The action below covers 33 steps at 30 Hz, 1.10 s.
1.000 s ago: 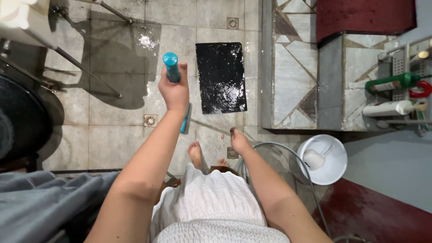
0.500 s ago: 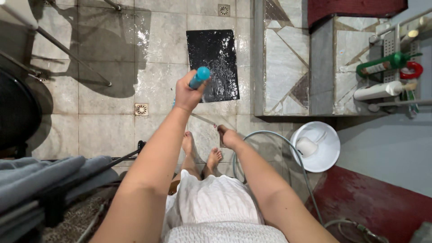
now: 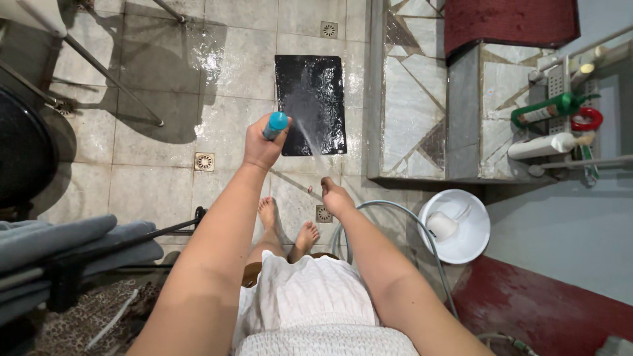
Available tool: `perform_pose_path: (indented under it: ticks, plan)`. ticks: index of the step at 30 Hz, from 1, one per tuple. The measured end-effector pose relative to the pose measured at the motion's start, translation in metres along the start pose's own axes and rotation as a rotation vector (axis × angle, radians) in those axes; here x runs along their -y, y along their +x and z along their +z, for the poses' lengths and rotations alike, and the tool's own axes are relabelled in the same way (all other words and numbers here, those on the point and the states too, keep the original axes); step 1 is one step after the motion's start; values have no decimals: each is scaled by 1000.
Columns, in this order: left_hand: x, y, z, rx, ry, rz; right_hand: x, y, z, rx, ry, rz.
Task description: The person washes floor mats in a bathroom by rinsing them with a water hose and scrubbing them with a brush on a long handle.
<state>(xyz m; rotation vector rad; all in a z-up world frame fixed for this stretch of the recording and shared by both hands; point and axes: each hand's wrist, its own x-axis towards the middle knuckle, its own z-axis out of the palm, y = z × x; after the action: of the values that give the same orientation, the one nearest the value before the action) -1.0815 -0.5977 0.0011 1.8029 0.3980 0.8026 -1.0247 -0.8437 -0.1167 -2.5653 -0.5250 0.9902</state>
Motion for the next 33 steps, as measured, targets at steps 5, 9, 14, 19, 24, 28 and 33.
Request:
perform_pose_path:
  ticks: [5, 9, 14, 19, 24, 28, 33]
  plan:
    - [-2, -2, -1, -19, 22, -31, 20, -14, -14, -24, -14, 59]
    - [-4, -5, -5, -27, 47, -54, 32, -13, -20, -120, 28, -30]
    - [-2, -6, -10, -37, 0, -46, 39, 6, -20, -113, 32, -158]
    - [8, -7, -11, -44, 26, -108, 45, 17, -19, -116, 39, -317]
    - [2, -8, -6, -19, -3, -48, 54, 15, -36, -87, 27, -171]
    - [-3, -10, 0, 7, 3, -67, 41, 19, -32, -71, -14, -244]
    - [-3, -10, 6, 48, 4, -35, 3, 34, -33, -170, 85, -152]
